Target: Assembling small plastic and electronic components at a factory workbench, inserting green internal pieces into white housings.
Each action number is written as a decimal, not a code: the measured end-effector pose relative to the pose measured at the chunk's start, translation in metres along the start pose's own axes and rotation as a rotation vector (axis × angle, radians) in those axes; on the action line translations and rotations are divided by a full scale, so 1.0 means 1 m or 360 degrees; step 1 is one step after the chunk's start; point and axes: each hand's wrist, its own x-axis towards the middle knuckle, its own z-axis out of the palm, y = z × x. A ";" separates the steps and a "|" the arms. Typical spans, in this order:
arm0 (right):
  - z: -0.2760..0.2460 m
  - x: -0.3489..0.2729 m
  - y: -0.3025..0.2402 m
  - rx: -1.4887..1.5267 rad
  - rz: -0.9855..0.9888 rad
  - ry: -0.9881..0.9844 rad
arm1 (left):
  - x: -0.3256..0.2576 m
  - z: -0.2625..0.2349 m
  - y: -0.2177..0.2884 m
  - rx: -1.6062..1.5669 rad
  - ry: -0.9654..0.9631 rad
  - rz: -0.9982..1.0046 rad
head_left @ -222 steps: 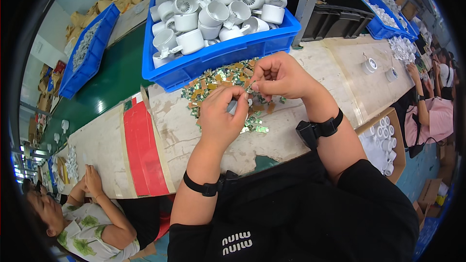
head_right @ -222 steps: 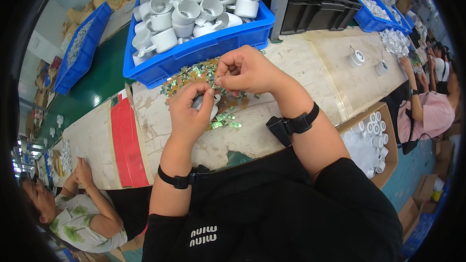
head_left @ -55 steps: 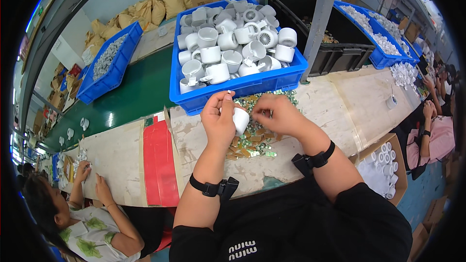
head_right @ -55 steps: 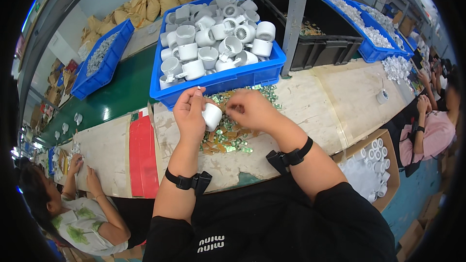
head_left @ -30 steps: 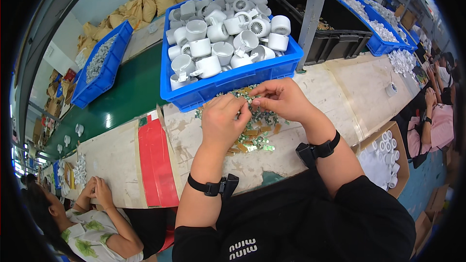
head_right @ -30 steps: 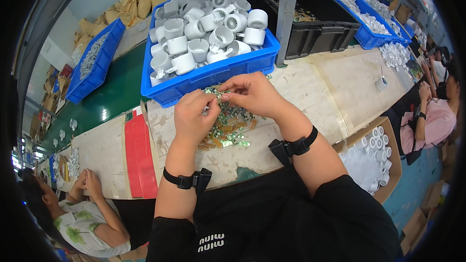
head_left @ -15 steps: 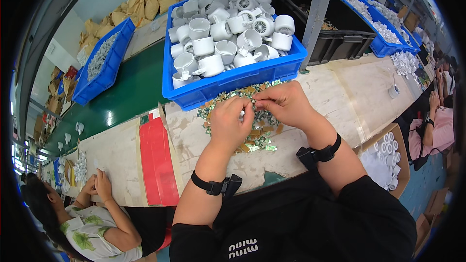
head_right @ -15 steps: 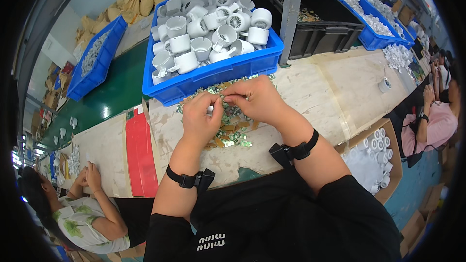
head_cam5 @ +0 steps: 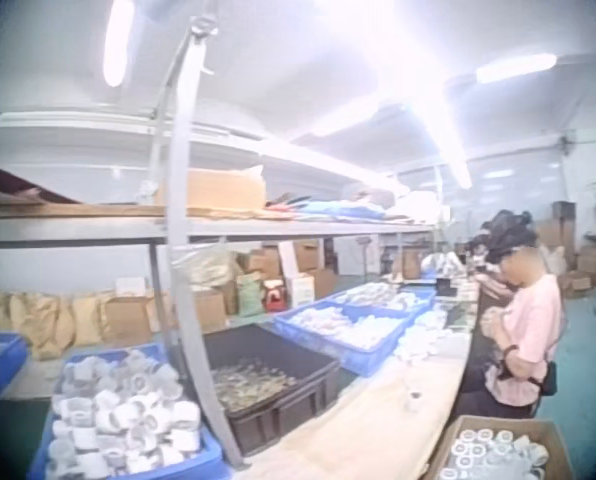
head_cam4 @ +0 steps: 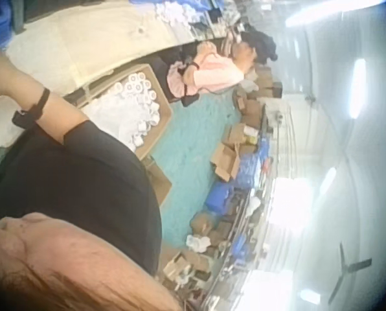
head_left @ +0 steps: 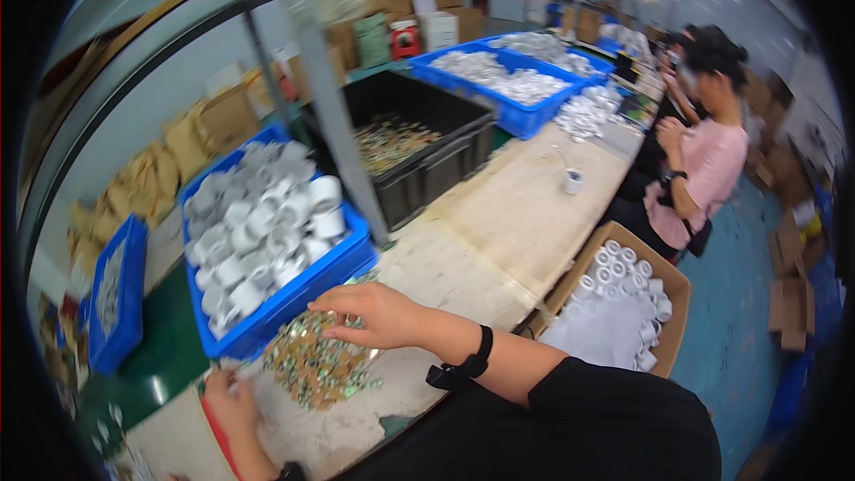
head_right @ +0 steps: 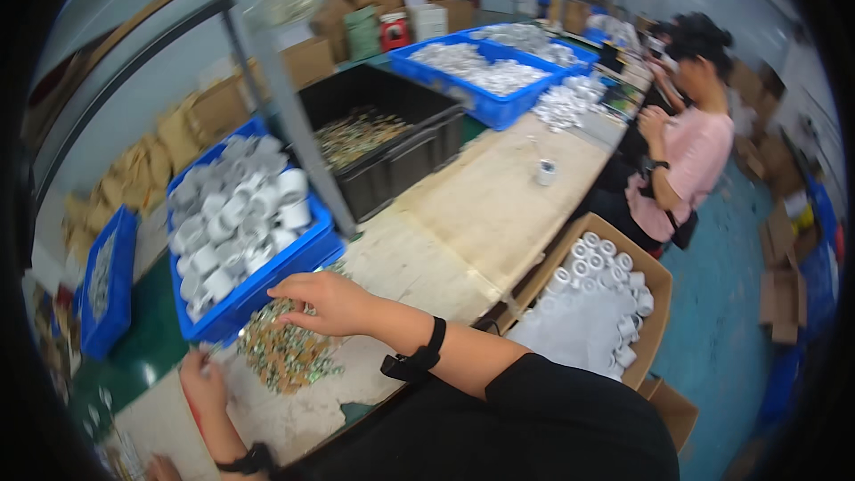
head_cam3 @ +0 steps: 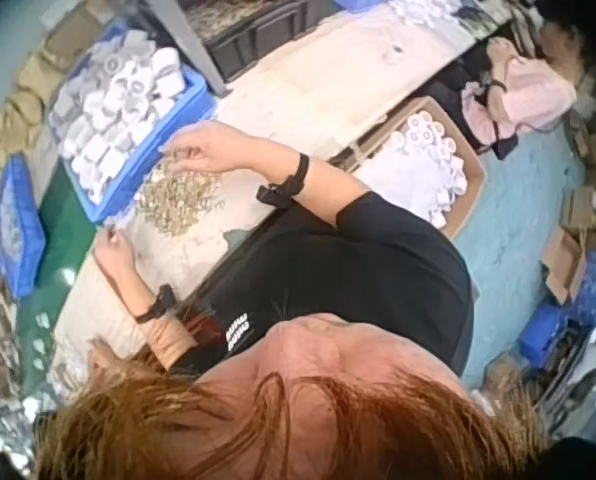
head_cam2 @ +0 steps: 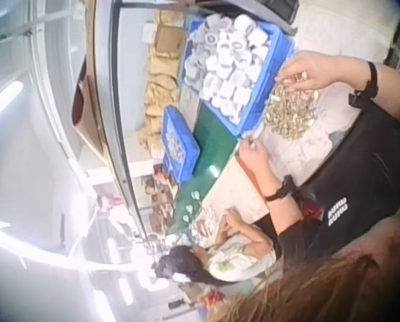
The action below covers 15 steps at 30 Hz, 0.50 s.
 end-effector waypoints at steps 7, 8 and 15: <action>-0.150 -0.073 0.049 -0.0247 0.0524 0.0599 | -0.085 -0.036 -0.159 0.1284 -0.0366 -0.0543; -0.184 -0.084 0.064 -0.0508 0.0797 0.0714 | -0.095 -0.028 -0.172 0.1414 -0.0397 -0.0504; -0.366 -0.173 0.161 -0.1831 0.2284 0.0705 | -0.003 -0.045 -0.075 0.0491 0.0438 0.0169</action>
